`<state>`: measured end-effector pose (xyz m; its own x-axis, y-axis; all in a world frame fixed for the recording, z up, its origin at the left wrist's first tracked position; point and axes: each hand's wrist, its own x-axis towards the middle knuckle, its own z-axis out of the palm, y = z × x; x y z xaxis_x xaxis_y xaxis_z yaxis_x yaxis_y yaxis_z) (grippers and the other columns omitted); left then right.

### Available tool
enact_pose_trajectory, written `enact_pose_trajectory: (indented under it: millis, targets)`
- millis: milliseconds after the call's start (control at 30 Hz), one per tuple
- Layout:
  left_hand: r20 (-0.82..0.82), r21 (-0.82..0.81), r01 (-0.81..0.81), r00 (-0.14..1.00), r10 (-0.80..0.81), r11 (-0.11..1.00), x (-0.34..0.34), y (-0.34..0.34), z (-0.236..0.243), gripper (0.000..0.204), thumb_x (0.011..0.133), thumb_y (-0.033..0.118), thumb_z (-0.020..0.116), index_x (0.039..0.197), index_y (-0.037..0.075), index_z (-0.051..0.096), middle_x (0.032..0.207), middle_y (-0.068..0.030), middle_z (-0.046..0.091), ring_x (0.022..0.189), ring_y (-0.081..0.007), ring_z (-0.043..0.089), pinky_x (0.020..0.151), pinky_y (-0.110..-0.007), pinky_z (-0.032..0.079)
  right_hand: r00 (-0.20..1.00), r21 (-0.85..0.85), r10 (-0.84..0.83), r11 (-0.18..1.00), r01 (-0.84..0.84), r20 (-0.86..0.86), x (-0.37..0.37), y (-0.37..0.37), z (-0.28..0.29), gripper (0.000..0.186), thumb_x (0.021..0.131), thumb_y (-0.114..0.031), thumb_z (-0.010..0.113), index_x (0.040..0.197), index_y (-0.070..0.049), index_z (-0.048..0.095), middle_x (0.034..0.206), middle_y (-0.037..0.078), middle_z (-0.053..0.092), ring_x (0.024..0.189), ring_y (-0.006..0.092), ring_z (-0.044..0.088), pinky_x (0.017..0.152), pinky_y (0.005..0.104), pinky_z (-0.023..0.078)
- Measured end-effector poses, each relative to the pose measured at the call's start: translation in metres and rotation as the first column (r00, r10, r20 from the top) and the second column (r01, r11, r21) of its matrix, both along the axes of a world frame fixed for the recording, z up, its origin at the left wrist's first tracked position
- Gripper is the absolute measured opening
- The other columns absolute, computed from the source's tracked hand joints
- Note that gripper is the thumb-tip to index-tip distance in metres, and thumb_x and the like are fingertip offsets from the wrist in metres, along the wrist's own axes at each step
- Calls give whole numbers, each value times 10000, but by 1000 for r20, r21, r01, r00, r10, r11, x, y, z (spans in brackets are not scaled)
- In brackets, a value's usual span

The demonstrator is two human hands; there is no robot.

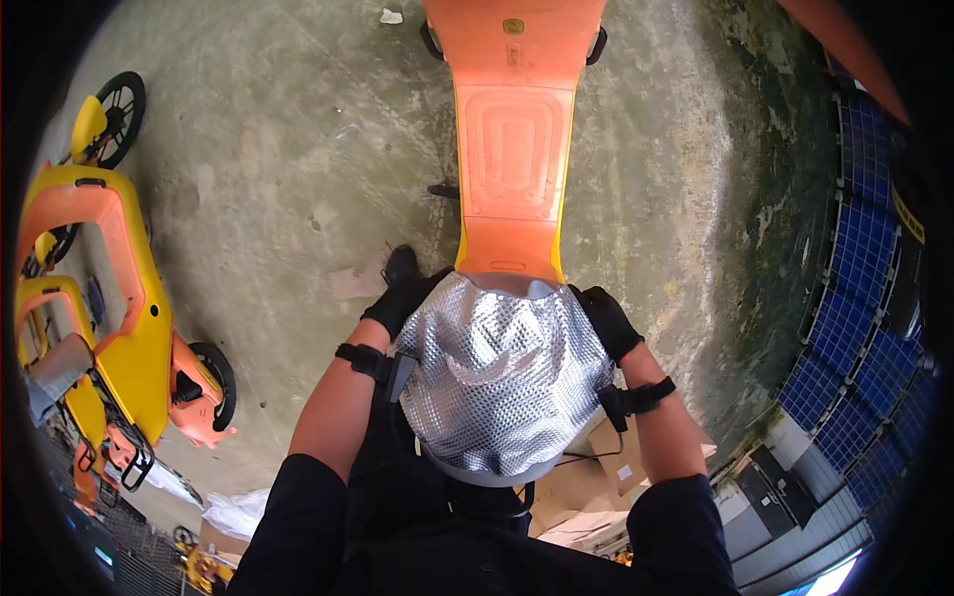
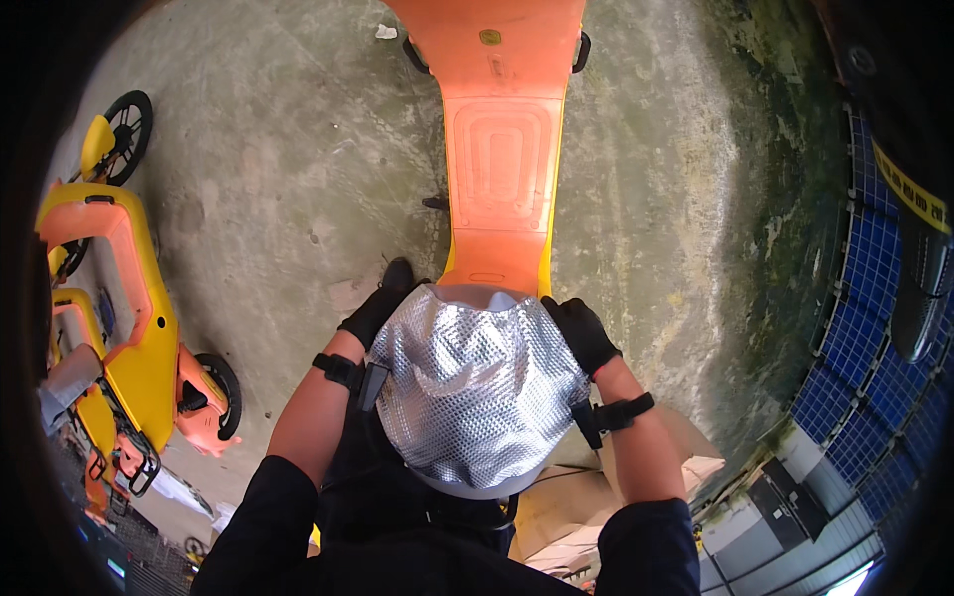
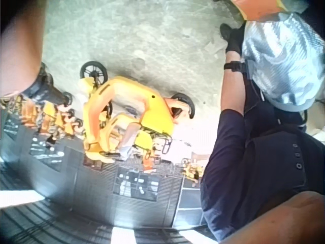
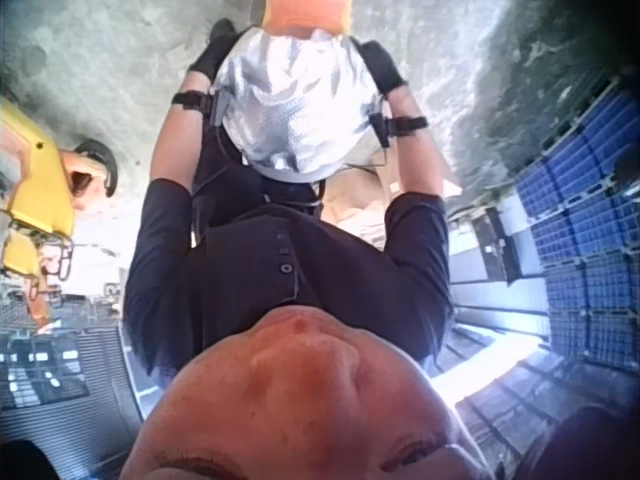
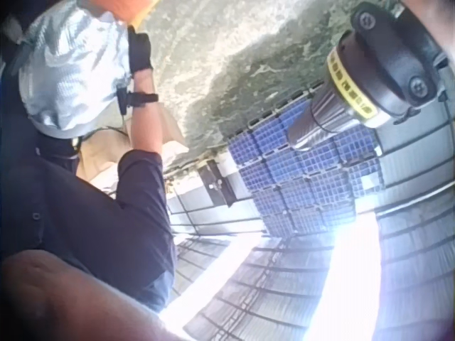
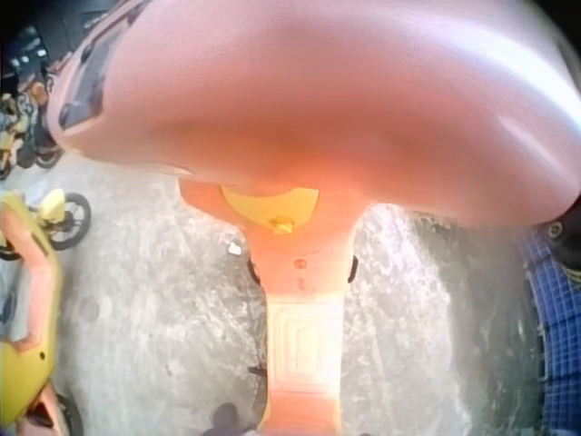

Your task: The person removes a plastic cover from a scooter, disconnects internal wiring, and fits a reflective silver thermal cover over the dashboard and handlebars.

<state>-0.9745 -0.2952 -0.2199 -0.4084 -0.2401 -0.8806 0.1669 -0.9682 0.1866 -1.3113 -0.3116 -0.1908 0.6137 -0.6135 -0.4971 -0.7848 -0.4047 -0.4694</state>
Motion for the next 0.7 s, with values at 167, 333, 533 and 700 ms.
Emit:
enact_pose_trajectory:
  millis: [167,333,533,700]
  targets:
    - [55,42,-69,996,67,997,6,-7,42,320,907,280,410,1064,72,596,956,-86,640,858,-181,603,759,-276,441,994,237,-83,969,63,73,7,-16,26,428,757,-199,522,1131,-4,454,701,187,585,676,339,574,617,402,455]
    - [198,-76,25,980,-10,997,-3,15,9,340,914,248,433,1115,0,548,986,-81,621,880,-158,583,779,-257,434,999,277,-41,960,33,22,6,-20,44,381,758,-225,530,1079,-24,481,679,172,585,652,343,572,587,412,450]
    - [669,-613,350,706,231,708,-15,88,-141,518,819,456,530,945,-40,613,803,-118,630,714,-179,582,645,-307,447,959,110,-276,957,268,66,1,21,31,256,848,-124,440,1075,-10,467,665,187,511,637,335,524,534,405,416]
    - [658,-450,357,753,33,818,-18,76,-114,623,795,393,595,1201,-47,424,1172,-206,488,1105,-277,442,937,-295,335,714,263,-695,675,689,-86,13,32,24,431,940,-322,342,787,32,534,700,217,541,632,318,505,606,374,400]
